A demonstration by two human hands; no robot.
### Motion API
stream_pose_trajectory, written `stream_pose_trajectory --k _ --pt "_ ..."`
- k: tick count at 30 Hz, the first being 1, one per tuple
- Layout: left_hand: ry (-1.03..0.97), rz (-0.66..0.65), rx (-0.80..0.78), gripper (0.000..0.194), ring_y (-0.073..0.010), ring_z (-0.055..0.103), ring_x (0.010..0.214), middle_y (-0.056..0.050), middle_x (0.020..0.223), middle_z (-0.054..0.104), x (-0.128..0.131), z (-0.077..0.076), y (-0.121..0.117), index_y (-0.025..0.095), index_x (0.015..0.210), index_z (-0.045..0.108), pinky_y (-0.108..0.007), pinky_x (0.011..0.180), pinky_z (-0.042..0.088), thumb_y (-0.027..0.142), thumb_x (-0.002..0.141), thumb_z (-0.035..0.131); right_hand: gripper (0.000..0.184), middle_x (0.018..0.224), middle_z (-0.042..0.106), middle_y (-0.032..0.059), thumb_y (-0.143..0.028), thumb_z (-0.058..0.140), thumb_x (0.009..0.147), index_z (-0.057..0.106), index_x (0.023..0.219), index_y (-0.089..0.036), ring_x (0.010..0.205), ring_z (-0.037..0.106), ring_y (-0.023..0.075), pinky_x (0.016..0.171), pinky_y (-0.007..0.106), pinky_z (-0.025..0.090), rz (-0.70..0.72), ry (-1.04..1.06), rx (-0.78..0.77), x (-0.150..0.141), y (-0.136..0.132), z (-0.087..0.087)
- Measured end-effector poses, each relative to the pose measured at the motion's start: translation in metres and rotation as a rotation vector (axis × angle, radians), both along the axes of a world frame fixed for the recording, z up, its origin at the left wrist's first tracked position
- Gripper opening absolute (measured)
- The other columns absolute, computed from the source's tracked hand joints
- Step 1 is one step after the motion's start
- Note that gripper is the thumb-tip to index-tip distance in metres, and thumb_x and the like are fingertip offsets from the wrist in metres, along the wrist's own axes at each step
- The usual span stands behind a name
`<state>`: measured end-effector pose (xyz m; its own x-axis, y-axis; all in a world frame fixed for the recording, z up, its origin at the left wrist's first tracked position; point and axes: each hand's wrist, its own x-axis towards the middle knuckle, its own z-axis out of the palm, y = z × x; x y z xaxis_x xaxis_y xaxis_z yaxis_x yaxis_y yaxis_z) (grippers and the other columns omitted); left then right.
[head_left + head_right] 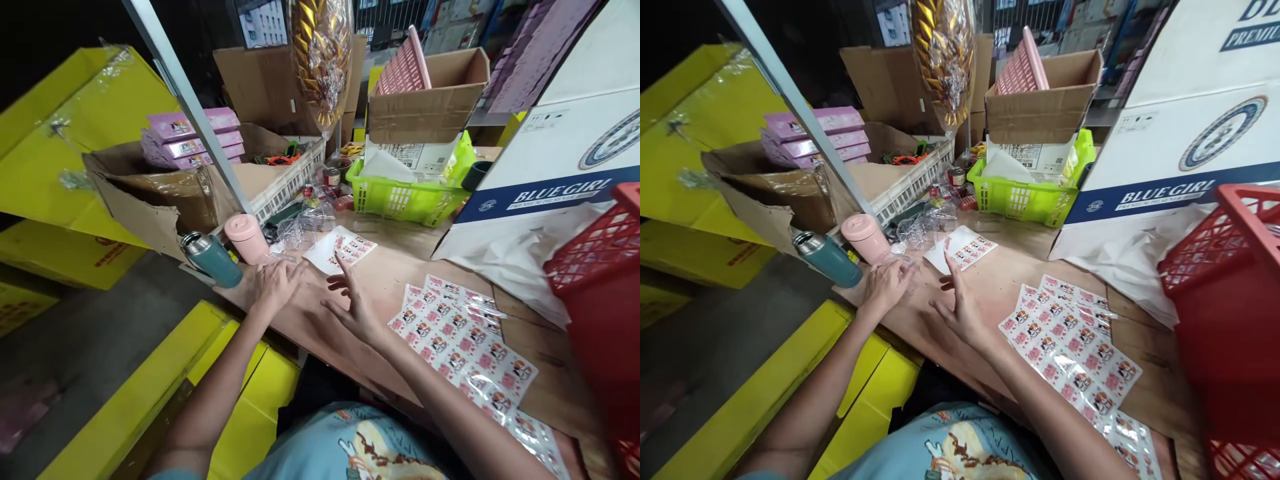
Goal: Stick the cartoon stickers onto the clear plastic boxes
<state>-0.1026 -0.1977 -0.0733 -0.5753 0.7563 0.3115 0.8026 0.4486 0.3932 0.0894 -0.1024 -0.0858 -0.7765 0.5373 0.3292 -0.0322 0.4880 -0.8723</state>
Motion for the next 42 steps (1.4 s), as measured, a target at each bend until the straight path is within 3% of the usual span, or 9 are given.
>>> stream_pose_trajectory --k 6,10,14,19,23,25,28,32,42 --pt "-0.453 -0.259 0.087 0.018 -0.0215 0.066 0.081 -0.007 0.078 0.071 0.024 0.009 0.005 0.017 0.081 0.067 -0.034 0.083 0.049 0.032 0.082 0.058 0.111 0.146 0.042 0.0202 -0.043 0.076 0.076 0.001 0.157 -0.029 0.124 0.053 0.0364 0.096 0.055 0.048 0.009 -0.005 -0.097 -0.002 0.013 -0.018" --pt "-1.117 -0.552 0.287 0.026 -0.0238 0.067 0.096 -0.010 0.099 0.072 0.055 0.005 -0.005 0.014 0.093 0.069 -0.036 0.090 0.051 0.037 0.084 0.061 0.134 0.156 0.023 0.0196 -0.049 0.085 0.064 -0.011 0.156 -0.028 0.141 0.035 0.0354 0.109 0.052 0.040 0.173 0.102 -0.124 0.012 0.029 -0.018" --pt "-1.680 -0.375 0.297 0.030 -0.0158 0.063 0.056 -0.003 0.058 0.065 0.064 -0.001 0.011 0.014 0.080 0.069 -0.031 0.063 0.055 0.043 0.085 0.063 0.141 0.147 0.038 0.0178 -0.046 0.088 0.060 -0.015 0.155 -0.028 0.126 0.049 0.0301 0.103 0.046 0.046 0.238 0.011 0.034 0.036 0.052 0.001" --pt "-1.837 -0.246 0.438 0.013 -0.0144 0.071 0.080 -0.002 0.079 0.073 0.059 -0.004 0.028 0.017 0.086 0.068 -0.025 0.072 0.057 0.029 0.088 0.064 0.132 0.143 0.042 0.0170 -0.027 0.088 0.061 -0.002 0.158 -0.027 0.123 0.047 0.0344 0.104 0.052 0.043 0.036 -0.266 0.480 0.069 0.103 0.020" --pt "-1.771 -0.382 0.459 0.016 -0.0169 0.072 0.095 -0.005 0.094 0.076 0.076 -0.002 0.029 0.015 0.100 0.067 -0.028 0.085 0.056 0.026 0.089 0.064 0.118 0.134 0.049 0.0170 -0.032 0.089 0.061 0.020 0.156 -0.025 0.121 0.046 0.0390 0.102 0.058 0.041 -0.157 -0.374 0.605 0.091 0.111 0.025" --pt "-1.740 -0.466 0.460 0.025 -0.0213 0.070 0.104 -0.008 0.103 0.075 0.092 -0.001 0.031 0.013 0.110 0.066 -0.036 0.094 0.054 0.023 0.087 0.066 0.087 0.126 0.053 0.0147 -0.040 0.077 0.077 0.035 0.151 -0.025 0.116 0.051 0.0339 0.100 0.054 0.044 -0.244 -0.219 0.473 0.100 0.091 0.031" --pt "-1.764 -0.507 0.451 0.032 -0.0257 0.067 0.111 -0.011 0.111 0.073 0.118 -0.001 0.034 0.013 0.116 0.065 -0.043 0.099 0.051 0.017 0.085 0.068 0.046 0.090 0.059 0.0057 -0.043 0.054 0.095 0.051 0.136 -0.024 0.081 0.061 0.0205 0.075 0.039 0.055 -0.241 0.030 -0.048 0.115 0.048 0.039" --pt "-1.824 -0.534 0.400 0.034 -0.0251 0.068 0.110 -0.010 0.115 0.073 0.142 -0.003 0.039 0.016 0.115 0.067 -0.045 0.101 0.051 0.013 0.081 0.071 0.040 0.066 0.055 -0.0042 -0.040 0.050 0.099 0.043 0.134 -0.023 0.049 0.054 0.0115 0.057 0.032 0.053 0.036 0.133 -0.687 0.137 0.008 0.038" --pt "-1.755 -0.515 0.363 0.019 -0.0213 0.071 0.097 -0.005 0.101 0.077 0.168 -0.009 0.050 0.018 0.087 0.075 -0.033 0.088 0.057 0.018 0.069 0.083 0.037 0.053 0.055 -0.0094 -0.041 0.047 0.101 0.035 0.130 -0.020 0.035 0.046 0.0060 0.047 0.021 0.044 0.184 0.044 -0.922 0.159 0.003 0.025"
